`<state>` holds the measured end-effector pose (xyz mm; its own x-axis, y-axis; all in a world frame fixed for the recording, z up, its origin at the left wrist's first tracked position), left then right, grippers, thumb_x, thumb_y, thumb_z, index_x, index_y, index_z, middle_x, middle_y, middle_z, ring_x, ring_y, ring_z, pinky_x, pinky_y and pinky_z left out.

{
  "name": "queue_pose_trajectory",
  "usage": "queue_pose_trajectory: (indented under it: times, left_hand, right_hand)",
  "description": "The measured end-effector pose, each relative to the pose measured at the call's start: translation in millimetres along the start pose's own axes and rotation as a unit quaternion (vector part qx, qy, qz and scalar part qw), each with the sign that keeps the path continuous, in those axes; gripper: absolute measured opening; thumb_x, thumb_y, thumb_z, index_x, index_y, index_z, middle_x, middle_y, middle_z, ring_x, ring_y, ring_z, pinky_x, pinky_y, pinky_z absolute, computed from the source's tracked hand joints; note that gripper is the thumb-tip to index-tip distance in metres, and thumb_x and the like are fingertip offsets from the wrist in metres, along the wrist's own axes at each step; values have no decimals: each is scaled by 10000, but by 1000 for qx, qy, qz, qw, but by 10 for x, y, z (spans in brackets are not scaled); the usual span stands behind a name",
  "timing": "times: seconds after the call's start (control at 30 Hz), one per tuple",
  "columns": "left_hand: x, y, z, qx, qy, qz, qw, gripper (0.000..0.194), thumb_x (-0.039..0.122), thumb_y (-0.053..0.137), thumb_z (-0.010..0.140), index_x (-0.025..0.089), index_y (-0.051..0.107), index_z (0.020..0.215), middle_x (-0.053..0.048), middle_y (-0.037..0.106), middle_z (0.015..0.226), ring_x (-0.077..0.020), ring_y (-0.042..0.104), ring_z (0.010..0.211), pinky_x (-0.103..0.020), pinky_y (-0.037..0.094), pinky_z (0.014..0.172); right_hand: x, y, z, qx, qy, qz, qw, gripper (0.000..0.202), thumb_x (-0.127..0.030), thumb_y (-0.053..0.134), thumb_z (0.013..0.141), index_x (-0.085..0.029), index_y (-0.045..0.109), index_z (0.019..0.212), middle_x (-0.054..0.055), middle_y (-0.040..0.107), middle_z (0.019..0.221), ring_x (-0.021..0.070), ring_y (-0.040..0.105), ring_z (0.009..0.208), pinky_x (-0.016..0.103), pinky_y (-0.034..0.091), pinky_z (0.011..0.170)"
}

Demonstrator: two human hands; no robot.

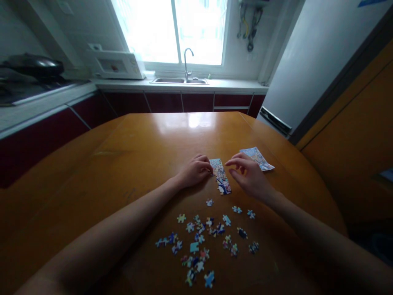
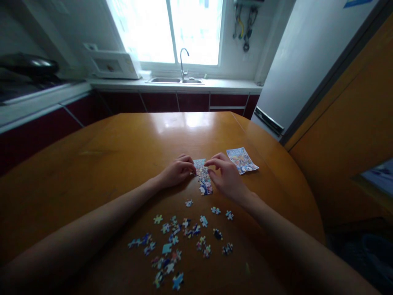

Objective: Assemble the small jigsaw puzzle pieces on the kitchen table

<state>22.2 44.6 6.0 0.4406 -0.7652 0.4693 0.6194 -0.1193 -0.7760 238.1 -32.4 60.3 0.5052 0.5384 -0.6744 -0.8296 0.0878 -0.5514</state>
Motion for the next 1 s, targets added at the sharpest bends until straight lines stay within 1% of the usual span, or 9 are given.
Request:
queue_pose_trajectory:
  times: [0.13, 0.23, 0.33, 0.43, 0.6, 0.73, 0.8, 0.87, 1.0]
  left_hand:
    - [15, -14, 3, 6, 11, -9, 1000, 237, 49, 583, 797, 216, 751, 809, -32, 620, 859, -192, 530, 921, -338, 458, 845]
    - [37, -39, 2, 26, 34, -47, 998, 260, 33, 565, 785, 212, 754, 783, -32, 608, 856, -184, 534, 909, -332, 458, 837]
    - [37, -57, 0, 48, 45, -68, 996, 278, 27, 544, 783, 208, 751, 746, -33, 596, 856, -178, 536, 902, -329, 455, 832]
    - [13, -58, 3, 59, 47, -70, 995, 277, 27, 537, 785, 203, 746, 738, -29, 592, 849, -173, 540, 891, -325, 454, 820]
    - [-26, -49, 7, 73, 43, -66, 994, 274, 30, 529, 779, 200, 735, 716, -27, 596, 831, -168, 552, 868, -319, 462, 802]
    - [-40, -44, 8, 86, 27, -65, 994, 272, 25, 530, 771, 195, 732, 707, -29, 600, 824, -163, 558, 846, -311, 468, 787]
    - [-48, -43, 11, 101, 15, -57, 993, 263, 25, 537, 770, 193, 723, 692, -29, 600, 811, -163, 557, 835, -310, 468, 779]
    - [-51, -44, 15, 117, 12, -46, 992, 246, 35, 550, 781, 193, 718, 696, -29, 601, 808, -165, 557, 837, -313, 469, 780]
    - [-42, -54, 18, 140, 24, -30, 989, 185, 87, 587, 819, 199, 733, 797, -34, 603, 857, -167, 565, 864, -324, 480, 804]
  right_hand:
    - [-282, -174, -562, -159, 43, 17, 986, 143, -123, 617, 871, -217, 688, 953, 49, 608, 972, 169, 586, 907, 311, 484, 804]
    - [-372, -284, -993, -238, 104, 1, 966, 122, -114, 579, 893, -199, 666, 899, 51, 609, 963, 154, 586, 854, 287, 483, 747]
    - [-392, -344, -1266, -269, 141, -13, 953, 128, -125, 570, 905, -199, 674, 897, 53, 616, 978, 155, 589, 859, 287, 480, 753]
    - [-380, -350, -1387, -276, 158, -28, 948, 149, -112, 579, 894, -207, 690, 923, 55, 623, 1007, 164, 597, 895, 297, 480, 786]
    - [-381, -312, -1425, -271, 156, -27, 950, 164, -73, 552, 887, -197, 660, 892, 57, 621, 1016, 164, 599, 905, 296, 478, 791]
    - [-419, -302, -1364, -247, 145, 23, 958, 161, -109, 537, 916, -185, 591, 785, 44, 622, 916, 143, 590, 808, 271, 474, 715]
    - [-418, -315, -1257, -198, 120, 50, 972, 156, -145, 556, 921, -189, 585, 774, 36, 622, 862, 143, 586, 781, 270, 470, 692]
    - [-371, -327, -1079, -117, 97, 57, 987, 131, -191, 589, 918, -195, 602, 787, 36, 634, 844, 151, 590, 779, 282, 468, 690]
    - [-120, -230, -572, 13, 92, 62, 994, 95, -268, 655, 878, -204, 645, 809, 34, 669, 823, 153, 595, 717, 279, 457, 614]
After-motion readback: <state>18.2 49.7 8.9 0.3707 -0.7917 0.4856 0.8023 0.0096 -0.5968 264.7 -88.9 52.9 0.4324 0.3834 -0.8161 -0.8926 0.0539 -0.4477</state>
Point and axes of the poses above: each hand's wrist, its own z-axis towards the middle knuckle, its own y-axis out of the palm, x = y × z, the point moved 2 cm from there along z, towards the middle knuckle
